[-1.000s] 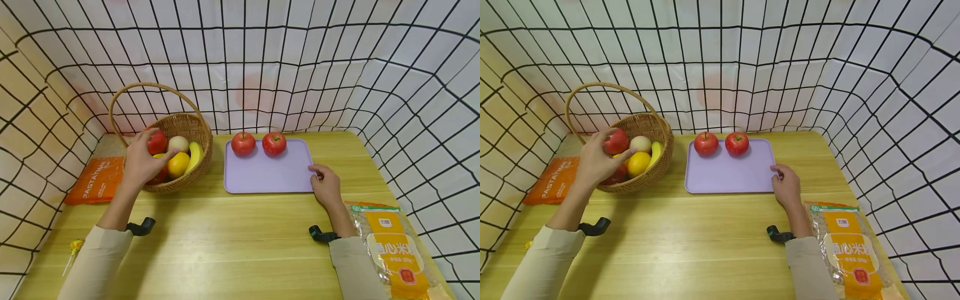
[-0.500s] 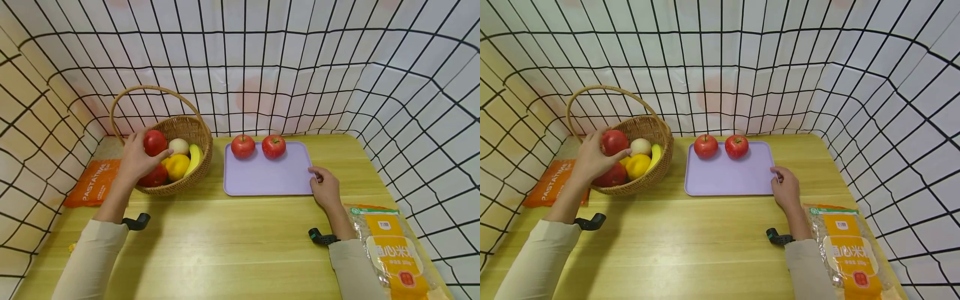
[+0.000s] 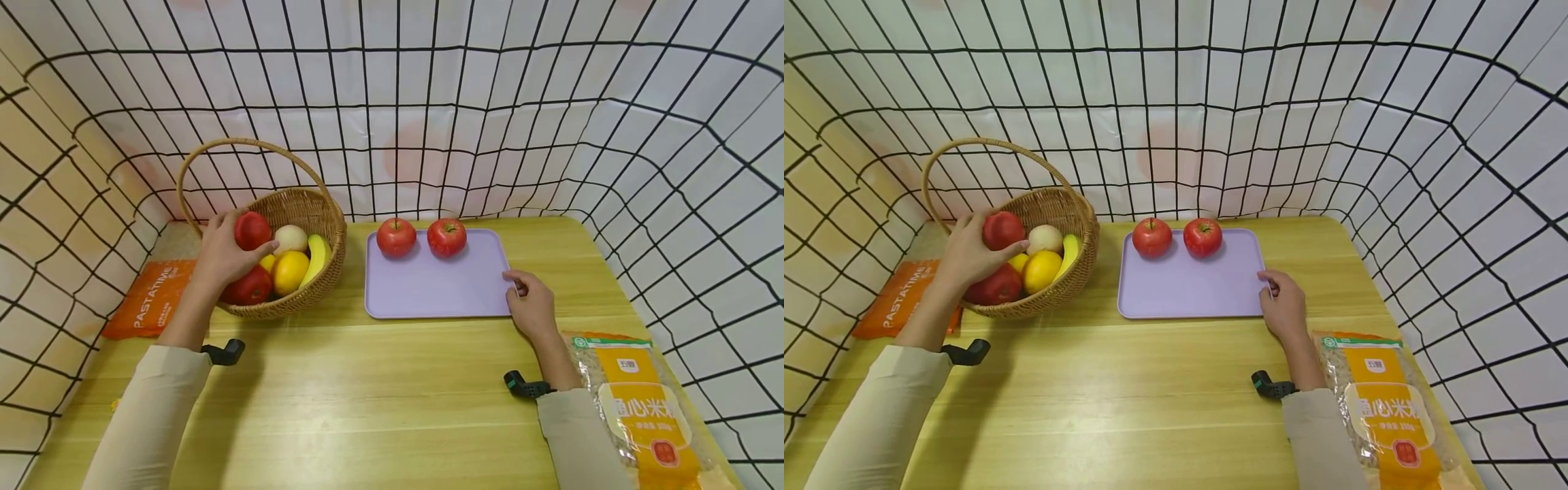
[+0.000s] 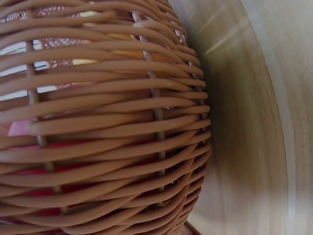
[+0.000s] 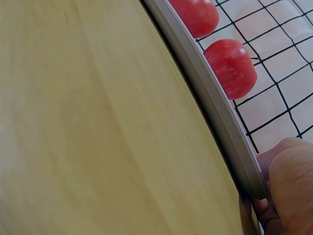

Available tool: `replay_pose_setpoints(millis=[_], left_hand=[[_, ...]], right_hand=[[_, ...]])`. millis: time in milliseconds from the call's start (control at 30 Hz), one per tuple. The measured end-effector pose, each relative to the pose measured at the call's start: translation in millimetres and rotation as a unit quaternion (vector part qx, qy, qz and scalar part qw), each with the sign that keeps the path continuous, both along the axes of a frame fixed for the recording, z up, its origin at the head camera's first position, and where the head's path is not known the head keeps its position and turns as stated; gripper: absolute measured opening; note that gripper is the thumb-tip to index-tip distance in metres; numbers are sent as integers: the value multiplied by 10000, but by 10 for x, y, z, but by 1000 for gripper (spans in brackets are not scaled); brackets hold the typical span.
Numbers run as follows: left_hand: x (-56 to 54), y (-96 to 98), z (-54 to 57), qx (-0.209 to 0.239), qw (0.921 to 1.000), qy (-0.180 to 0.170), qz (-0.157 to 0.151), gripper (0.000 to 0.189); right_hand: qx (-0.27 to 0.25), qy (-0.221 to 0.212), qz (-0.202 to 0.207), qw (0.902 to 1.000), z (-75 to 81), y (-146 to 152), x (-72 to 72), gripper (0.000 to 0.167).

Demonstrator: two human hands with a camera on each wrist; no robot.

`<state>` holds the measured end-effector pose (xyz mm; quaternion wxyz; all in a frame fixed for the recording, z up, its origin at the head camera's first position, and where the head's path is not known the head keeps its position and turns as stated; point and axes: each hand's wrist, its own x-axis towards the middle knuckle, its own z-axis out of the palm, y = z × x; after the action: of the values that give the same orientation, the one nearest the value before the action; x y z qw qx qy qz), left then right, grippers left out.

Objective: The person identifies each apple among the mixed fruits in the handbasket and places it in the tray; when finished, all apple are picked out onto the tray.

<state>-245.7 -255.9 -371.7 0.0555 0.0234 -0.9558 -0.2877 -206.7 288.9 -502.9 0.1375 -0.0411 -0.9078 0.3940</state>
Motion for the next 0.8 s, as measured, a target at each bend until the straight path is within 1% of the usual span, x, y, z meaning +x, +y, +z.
replay_pose_setpoints(millis=[200,433,533,633,800], left_hand=[[-76,-2,0,23,9999,-119,5,96],[-161,-9,17,-196,9994,-271,-128,89],[-182,-8,17,-337,9986,-347,-201,90],[-199,-11,6,-446,9981,-351,-240,90],[-210,-10,-14,-409,9983,-394,-156,90]], right_hand=[[-4,-51,-68,10000,14,0,1,33],[-48,-34,-87,9999,20,-4,15,33],[-67,-51,-71,9999,21,-6,20,33],[-64,-43,-48,10000,23,-5,21,34],[-55,-23,-9,10000,28,-6,19,34]])
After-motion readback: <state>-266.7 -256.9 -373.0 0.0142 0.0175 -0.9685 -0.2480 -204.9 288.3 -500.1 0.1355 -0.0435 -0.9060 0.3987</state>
